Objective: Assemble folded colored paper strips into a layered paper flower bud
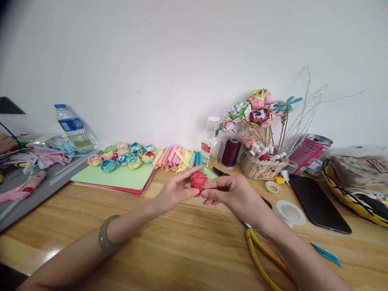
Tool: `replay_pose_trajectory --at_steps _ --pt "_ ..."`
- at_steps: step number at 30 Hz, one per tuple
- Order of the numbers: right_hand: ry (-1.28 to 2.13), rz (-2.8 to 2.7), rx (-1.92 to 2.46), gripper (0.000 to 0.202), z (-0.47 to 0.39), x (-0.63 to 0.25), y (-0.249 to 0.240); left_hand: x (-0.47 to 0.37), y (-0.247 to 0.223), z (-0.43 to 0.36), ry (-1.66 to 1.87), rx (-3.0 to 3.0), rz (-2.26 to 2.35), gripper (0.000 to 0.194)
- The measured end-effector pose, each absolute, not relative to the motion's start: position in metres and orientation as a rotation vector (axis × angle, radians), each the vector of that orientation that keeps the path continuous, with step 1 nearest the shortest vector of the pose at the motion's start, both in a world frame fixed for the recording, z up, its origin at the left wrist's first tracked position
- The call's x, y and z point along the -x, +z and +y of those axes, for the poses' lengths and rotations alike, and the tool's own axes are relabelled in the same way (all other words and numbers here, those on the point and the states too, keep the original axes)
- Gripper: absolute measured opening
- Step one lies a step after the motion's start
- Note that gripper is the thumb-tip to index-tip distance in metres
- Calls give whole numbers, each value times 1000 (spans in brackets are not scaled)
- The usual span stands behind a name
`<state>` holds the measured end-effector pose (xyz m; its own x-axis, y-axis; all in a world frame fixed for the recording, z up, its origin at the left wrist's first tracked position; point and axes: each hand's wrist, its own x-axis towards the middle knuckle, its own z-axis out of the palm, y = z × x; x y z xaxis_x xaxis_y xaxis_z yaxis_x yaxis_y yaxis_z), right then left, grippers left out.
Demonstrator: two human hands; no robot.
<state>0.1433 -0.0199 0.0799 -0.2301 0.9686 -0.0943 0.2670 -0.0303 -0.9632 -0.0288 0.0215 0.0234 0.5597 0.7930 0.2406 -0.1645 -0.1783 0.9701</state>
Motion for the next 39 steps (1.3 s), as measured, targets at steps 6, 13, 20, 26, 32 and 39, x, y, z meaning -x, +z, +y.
replay_pose_trajectory --at_steps 6,13,20,26,32,39 --pt "1297 -1527 1362 28 -17 -141 72 27 17 21 949 -1519 517 64" --pt "1247 -1532 1350 30 -18 -141 74 26 19 22 954 -1526 531 63" --pt "1196 -1606 1350 36 -19 -142 77 28 22 23 968 -1528 519 58" --pt "1177 -1590 1391 31 -16 -142 72 24 20 19 1004 -1477 499 53" --pt "1123 -1629 1374 31 -17 -141 64 21 20 16 1000 -1357 483 44" --pt "1198 -1595 1316 31 -17 -144 69 23 20 18 991 -1315 518 43"
